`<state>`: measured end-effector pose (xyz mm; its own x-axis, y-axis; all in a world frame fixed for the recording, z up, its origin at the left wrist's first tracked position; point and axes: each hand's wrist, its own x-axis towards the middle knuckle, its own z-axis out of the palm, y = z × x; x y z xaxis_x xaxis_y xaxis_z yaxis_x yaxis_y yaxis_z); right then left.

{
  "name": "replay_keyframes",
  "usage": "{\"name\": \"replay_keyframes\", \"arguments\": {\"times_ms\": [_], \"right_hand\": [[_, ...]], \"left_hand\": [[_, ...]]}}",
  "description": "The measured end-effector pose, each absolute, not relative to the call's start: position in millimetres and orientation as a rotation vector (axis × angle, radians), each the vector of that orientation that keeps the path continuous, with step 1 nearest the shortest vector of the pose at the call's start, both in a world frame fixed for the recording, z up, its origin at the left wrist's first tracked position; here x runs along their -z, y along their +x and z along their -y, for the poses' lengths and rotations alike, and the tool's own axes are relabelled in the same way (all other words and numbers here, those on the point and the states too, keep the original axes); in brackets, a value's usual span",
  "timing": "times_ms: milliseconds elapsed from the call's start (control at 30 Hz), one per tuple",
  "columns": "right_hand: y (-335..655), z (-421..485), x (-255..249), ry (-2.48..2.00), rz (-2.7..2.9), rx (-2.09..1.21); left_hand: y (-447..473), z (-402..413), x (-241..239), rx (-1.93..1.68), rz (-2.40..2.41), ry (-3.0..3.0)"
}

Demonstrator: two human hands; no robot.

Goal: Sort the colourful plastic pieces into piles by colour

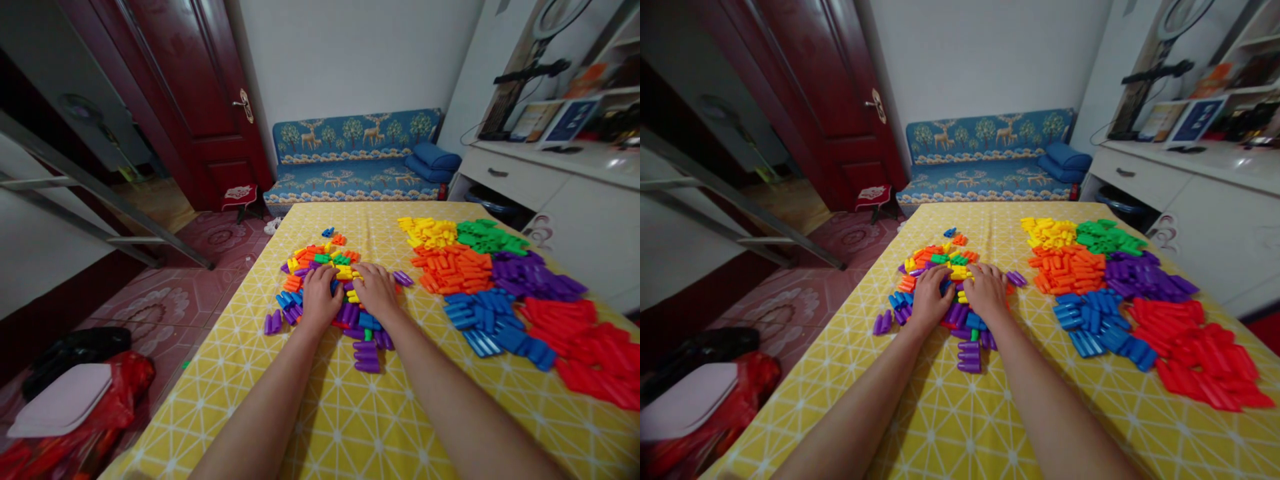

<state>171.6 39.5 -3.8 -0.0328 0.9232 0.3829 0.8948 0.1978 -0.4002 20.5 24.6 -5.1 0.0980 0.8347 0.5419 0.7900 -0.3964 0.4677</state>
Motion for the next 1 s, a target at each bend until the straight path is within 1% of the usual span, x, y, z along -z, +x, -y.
{"name": "replay_keyframes", "arguments": {"times_ms": [67, 267, 400, 533, 1000], "right_hand": [[173, -39, 2, -1.651, 1.929, -0.101], [175, -33, -4, -1.507, 1.862, -0.053], [173, -32, -2, -1.644, 1.830, 0.027], [172, -36, 1, -1.683, 1.941, -0.055], [170, -27, 2, -1.138, 1.847, -0.245]], "left_hand": [[20, -25, 6, -1.170, -1.701, 2.302], [21, -25, 5, -1.128, -1.714, 2.315], [21, -24, 3, -1.111, -1.714, 2.316], [21, -24, 4, -1.108, -1.716, 2.326], [21, -23, 3, -1.084, -1.743, 2.325]]}}
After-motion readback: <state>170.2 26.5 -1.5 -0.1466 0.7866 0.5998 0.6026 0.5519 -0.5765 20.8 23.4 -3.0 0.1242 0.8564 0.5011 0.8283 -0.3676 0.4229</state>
